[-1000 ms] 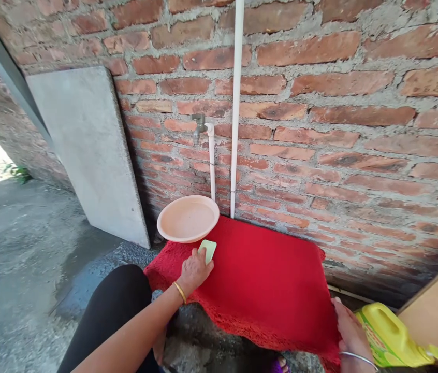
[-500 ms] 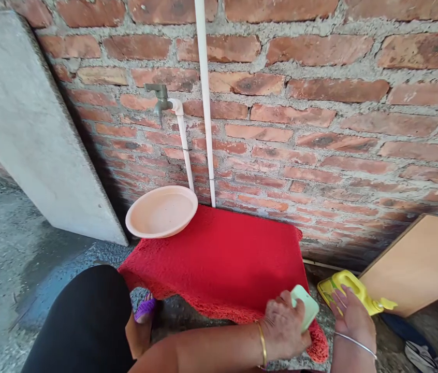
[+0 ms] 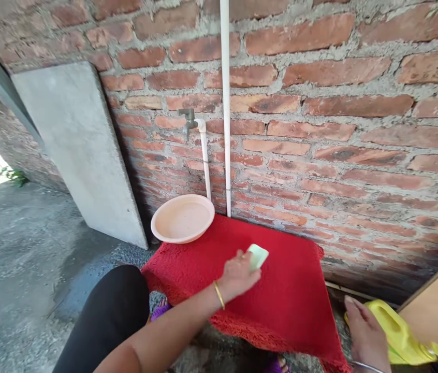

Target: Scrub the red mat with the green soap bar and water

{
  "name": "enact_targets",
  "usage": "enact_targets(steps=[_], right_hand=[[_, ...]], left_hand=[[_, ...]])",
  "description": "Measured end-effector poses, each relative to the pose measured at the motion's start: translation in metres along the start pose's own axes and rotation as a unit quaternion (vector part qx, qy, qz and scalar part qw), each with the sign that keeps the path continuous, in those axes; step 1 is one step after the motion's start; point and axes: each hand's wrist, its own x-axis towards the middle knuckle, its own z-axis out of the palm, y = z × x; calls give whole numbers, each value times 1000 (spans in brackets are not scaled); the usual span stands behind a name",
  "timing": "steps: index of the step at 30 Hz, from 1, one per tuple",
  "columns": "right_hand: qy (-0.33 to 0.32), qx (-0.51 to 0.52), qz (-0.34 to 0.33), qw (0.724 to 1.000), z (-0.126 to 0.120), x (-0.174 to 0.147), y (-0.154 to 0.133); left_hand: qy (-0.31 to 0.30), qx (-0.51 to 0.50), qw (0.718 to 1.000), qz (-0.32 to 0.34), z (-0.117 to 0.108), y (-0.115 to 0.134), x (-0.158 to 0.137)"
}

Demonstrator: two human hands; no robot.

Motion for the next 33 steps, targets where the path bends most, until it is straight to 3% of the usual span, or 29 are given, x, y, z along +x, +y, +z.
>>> enact_targets(steps=[2,5,7,9,13,18,21,24,27,30,33], right_hand=[[-75,-82,-5,994,15,2,-4],[-120,-161,-29,979,36,2,-7],[-116,-208,-33,971,48,-4,-5],[-103,-242,-39,964,57,-12,-2],[-74,-295,-75,950,65,-30,1],[-79,-316,-82,942,66,-32,7],[-80,-317,-100,940,65,-25,19],[-83,-317,-122,937,64,-22,27],[-82,-343,-103,930,65,-27,20],[-78,-367,-95,922,67,-35,7],[-73,-383,-98,916,68,-40,0]], left_hand=[[58,50,994,-73,-14,-44,17],[95,84,981,-144,-22,-94,32],[101,84,977,-169,-20,-109,37],[100,76,977,-175,-13,-108,37],[74,58,987,-129,7,-63,32],[-26,-24,999,-21,33,34,24],[-123,-129,981,77,41,87,19],[-138,-198,959,153,36,114,18],[-91,-171,972,134,20,98,31],[-11,-76,996,44,0,47,62],[54,19,997,-56,-19,-11,100]])
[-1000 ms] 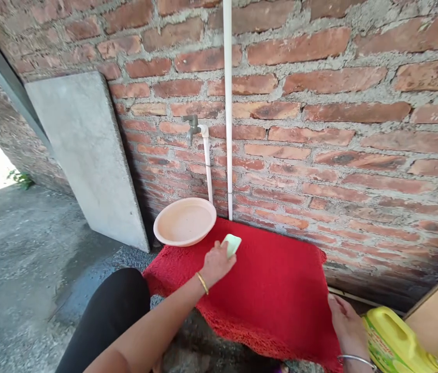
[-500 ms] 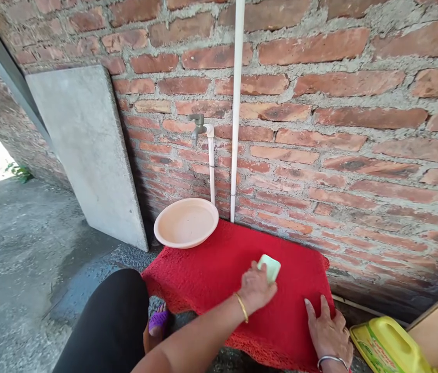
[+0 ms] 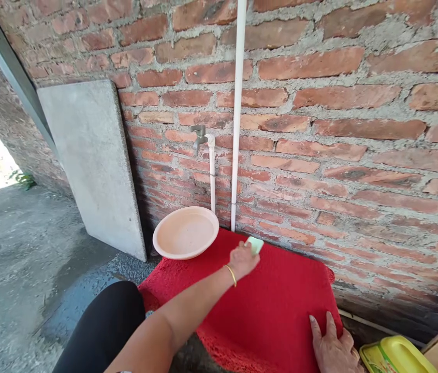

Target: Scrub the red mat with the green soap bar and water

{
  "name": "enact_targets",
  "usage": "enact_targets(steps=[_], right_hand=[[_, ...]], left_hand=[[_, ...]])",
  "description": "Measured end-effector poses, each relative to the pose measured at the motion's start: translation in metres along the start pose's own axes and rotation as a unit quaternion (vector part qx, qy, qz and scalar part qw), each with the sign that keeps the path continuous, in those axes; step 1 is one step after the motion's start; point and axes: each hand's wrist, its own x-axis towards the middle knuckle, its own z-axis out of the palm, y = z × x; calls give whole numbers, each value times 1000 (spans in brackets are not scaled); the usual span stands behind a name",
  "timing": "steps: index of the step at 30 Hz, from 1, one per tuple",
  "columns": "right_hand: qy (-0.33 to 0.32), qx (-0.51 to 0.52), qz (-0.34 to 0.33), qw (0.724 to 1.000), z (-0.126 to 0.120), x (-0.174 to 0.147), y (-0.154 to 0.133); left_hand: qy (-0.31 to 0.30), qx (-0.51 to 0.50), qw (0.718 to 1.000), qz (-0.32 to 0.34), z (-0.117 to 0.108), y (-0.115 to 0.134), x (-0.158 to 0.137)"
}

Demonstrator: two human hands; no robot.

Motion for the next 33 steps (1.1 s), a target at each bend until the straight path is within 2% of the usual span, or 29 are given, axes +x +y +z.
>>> enact_targets(steps=[3,5,7,9,12,17,20,23,25,27,31,33], right_hand=[[10,-18,-5,1000,1,-1,0],[21,-31,-11,999,3,-2,0],[32,-45,-16,998,4,-3,0],[38,-56,-16,998,4,-5,0],[41,-66,-14,997,2,-7,-2],[32,-79,-13,996,-3,-10,-6],[24,-81,-12,996,-5,-9,-6],[15,-79,-20,997,-6,-8,-4],[18,-73,-24,997,-5,-7,-3],[25,-56,-19,998,-3,-7,-2],[33,-26,-6,999,0,-4,-2],[30,-23,-4,999,0,-3,-2]], left_hand=[[26,41,997,-67,-8,-39,36],[28,45,994,-95,-11,-52,52],[28,45,992,-116,-9,-54,61],[27,41,991,-121,-3,-43,63],[21,32,994,-98,15,-6,58],[-7,-3,1000,13,58,95,32],[-87,-37,988,123,78,155,11],[-182,-81,953,229,81,187,-10],[-192,-105,946,238,72,180,-20],[-149,-109,960,211,57,151,-25],[-33,-37,995,89,23,52,-18],[28,33,999,25,10,-1,-9]])
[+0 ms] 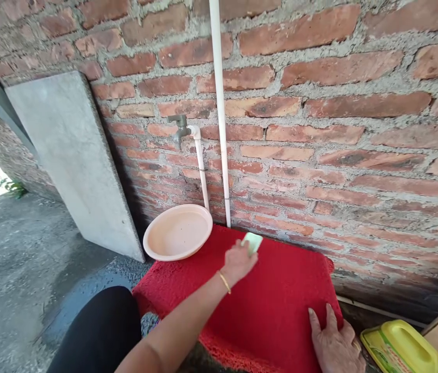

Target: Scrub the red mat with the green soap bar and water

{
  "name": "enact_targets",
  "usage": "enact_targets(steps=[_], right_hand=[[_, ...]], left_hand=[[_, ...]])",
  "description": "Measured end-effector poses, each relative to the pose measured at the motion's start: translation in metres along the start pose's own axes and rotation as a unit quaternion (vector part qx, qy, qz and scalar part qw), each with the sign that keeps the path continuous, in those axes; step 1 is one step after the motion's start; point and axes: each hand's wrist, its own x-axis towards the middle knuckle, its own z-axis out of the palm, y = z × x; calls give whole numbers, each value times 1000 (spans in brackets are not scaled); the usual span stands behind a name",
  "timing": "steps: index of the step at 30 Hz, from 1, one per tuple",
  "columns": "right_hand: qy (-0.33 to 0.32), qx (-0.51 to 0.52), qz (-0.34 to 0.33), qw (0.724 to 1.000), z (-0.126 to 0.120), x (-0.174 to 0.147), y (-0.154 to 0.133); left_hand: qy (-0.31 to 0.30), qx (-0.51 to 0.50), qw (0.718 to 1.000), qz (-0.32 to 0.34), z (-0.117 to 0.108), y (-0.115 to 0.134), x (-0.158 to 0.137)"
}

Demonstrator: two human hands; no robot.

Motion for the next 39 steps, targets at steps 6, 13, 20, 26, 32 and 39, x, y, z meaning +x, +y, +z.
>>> enact_targets(steps=[6,13,20,26,32,39], right_hand=[[-8,3,2,1000,0,0,0],[24,-5,-6,1000,0,-4,-3],[36,-39,-27,998,1,-6,0],[10,-76,-41,996,-4,-9,-1],[33,-30,-21,999,-3,-7,-5],[58,-22,-22,998,1,-8,-5]], left_hand=[[45,111,988,-101,-3,-83,11],[14,56,997,-57,34,-4,-2],[-125,-84,983,100,49,156,-27],[-206,-179,946,177,27,183,-40],[-51,-36,998,-14,6,50,4],[17,22,985,-168,-9,-50,44]])
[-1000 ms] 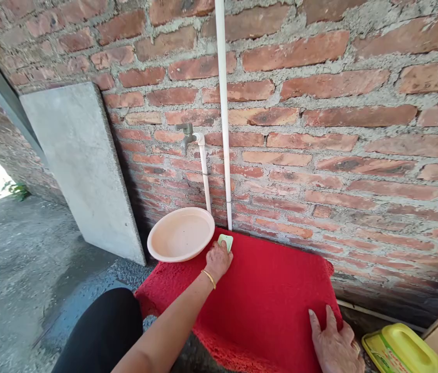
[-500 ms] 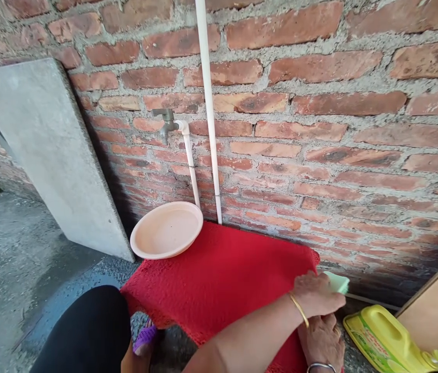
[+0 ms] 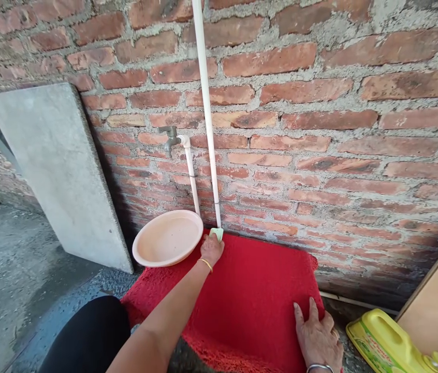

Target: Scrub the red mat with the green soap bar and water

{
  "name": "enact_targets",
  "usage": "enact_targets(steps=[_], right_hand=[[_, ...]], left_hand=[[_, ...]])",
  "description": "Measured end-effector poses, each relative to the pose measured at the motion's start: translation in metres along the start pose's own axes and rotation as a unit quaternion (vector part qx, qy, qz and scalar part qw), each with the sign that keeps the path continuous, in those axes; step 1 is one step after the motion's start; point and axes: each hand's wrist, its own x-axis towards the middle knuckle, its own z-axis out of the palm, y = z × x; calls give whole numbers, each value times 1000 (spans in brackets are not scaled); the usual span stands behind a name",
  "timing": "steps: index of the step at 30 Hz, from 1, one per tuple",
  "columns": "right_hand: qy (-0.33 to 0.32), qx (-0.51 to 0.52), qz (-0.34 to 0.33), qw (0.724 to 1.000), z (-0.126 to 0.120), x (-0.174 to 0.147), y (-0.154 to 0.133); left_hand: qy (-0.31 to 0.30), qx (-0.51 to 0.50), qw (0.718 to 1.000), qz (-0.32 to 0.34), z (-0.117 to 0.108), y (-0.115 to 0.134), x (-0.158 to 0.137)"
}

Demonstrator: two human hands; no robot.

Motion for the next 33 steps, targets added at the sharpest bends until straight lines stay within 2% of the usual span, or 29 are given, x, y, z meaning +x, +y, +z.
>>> enact_targets(steps=[2,4,8,12,15,18,20,22,25,28,31,33], right_hand=[[-3,-7,1,1000,-2,-1,-1],[-12,-17,2,1000,-5,-2,-2],[-32,-29,7,999,-12,-3,-6],[-38,-38,0,999,-12,-3,-4],[-46,-61,-15,997,-8,-3,1],[-54,-86,-40,994,-6,-3,5],[-50,-84,-37,994,-7,-4,4],[-48,-64,-17,997,-10,-3,0],[-48,-34,9,998,-13,-1,-3],[-40,-19,8,999,-11,0,-3],[-36,-9,8,999,-9,1,-2],[-37,-9,12,999,-10,0,-3]], left_hand=[[-2,-3,1000,-2,6,9,-1],[-6,-7,1000,14,16,32,-11],[-30,-26,995,97,41,103,-47],[-78,-59,975,201,57,179,-96],[-156,-86,937,302,60,218,-132],[-234,-120,884,386,56,228,-156],[-237,-145,880,386,50,214,-157],[-201,-153,903,347,42,183,-145],[-120,-117,955,246,29,116,-110],[-48,-42,988,138,17,44,-71],[9,20,998,66,10,-12,-45],[25,42,998,41,10,-33,-37]])
